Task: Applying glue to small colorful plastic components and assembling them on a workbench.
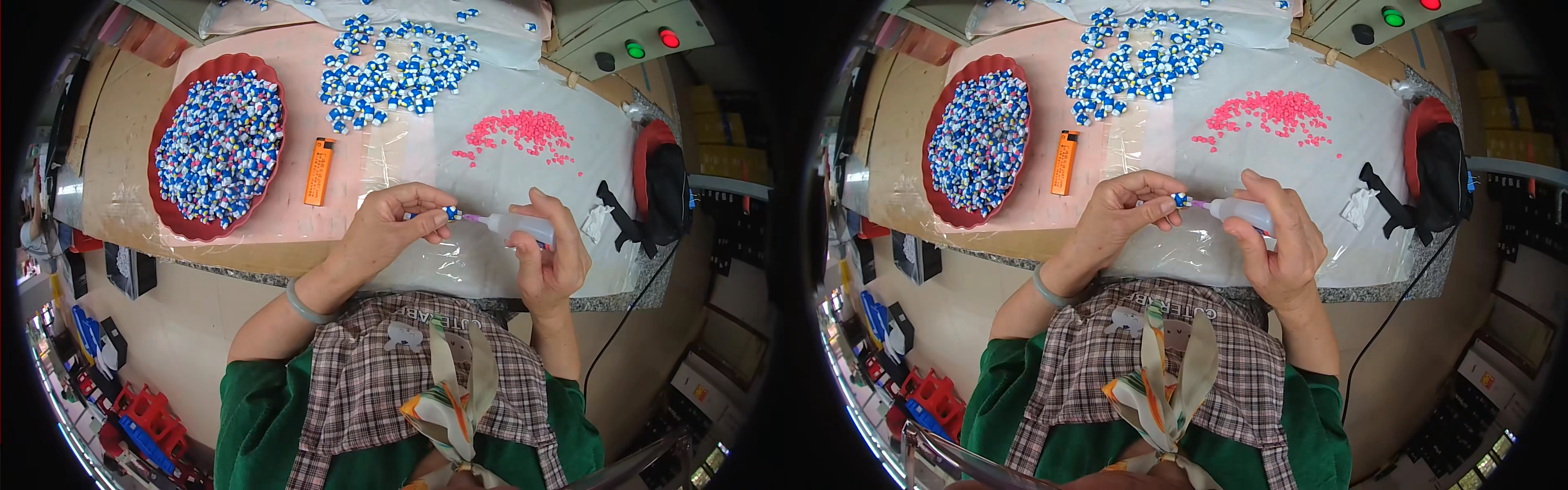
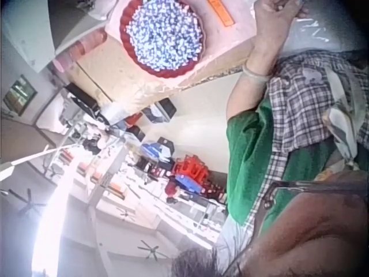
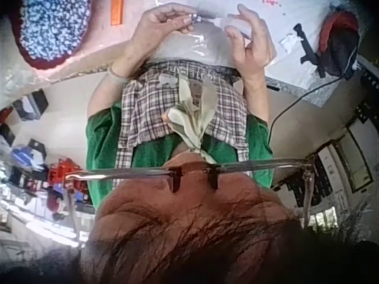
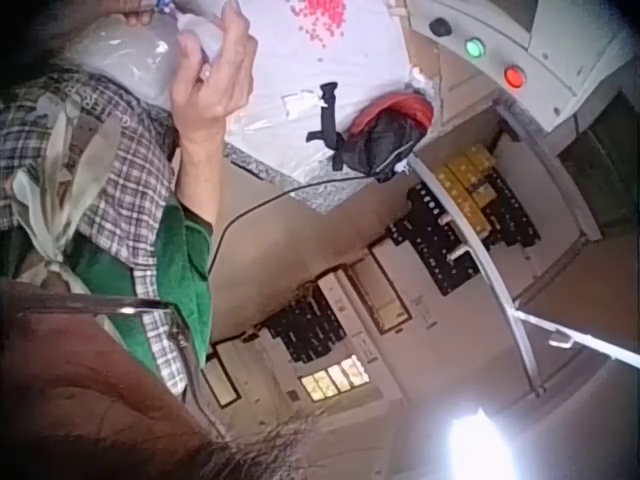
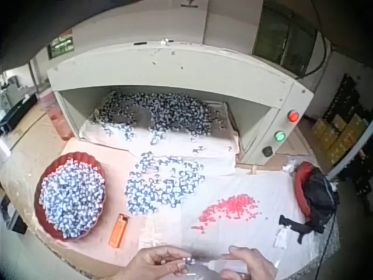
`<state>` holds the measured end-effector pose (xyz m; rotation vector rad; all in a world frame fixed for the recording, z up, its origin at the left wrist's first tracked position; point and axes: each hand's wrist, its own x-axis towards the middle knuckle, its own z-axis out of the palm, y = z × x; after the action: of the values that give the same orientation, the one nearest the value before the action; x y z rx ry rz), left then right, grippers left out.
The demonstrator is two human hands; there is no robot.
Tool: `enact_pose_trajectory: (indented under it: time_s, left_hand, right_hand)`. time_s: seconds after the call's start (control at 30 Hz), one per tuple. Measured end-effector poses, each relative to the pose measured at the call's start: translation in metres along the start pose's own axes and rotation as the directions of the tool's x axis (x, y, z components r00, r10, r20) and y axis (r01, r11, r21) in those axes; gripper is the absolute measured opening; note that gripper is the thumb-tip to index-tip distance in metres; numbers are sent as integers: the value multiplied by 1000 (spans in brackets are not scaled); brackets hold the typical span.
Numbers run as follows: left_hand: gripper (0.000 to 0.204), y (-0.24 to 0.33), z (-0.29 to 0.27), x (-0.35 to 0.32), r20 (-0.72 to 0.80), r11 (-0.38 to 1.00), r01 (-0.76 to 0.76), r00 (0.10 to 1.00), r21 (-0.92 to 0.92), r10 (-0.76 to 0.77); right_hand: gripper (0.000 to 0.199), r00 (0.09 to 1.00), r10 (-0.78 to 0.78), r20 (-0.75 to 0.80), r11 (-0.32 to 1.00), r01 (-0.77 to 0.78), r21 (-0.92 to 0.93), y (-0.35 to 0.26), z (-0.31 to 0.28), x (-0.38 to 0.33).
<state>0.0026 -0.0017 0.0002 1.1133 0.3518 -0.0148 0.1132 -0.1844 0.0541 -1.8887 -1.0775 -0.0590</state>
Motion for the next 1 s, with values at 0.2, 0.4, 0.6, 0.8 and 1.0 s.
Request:
enact_pose_trajectory:
  time_s: [0.2, 0.4, 0.6, 0.8, 1.0]
  left_hand:
    - [21, -1, -1, 0, -3, 1000, -5, 1000, -2, 5]
    - [21, -2, -5, 1, 0, 999, -10, 1000, -37, 10]
    - [21, 0, -11, -4, -28, 999, 6, 1000, -53, -8]
    - [21, -1, -16, -10, -18, 998, 17, 1000, -52, -18]
    - [21, -3, -18, -11, 5, 999, 23, 1000, -49, -23]
  right_hand:
    - [42, 998, -66, 2, 997, 66, -42, 3, 1, 0]
    - [32, 977, 195, -81, 951, -168, 258, 18, -2, -4]
    - [30, 803, 562, 198, 532, -535, 657, 41, 4, 6]
    - [30, 762, 591, 264, 646, -643, 412, 57, 22, 16]
    - [21, 964, 198, 180, 976, -177, -129, 59, 36, 35]
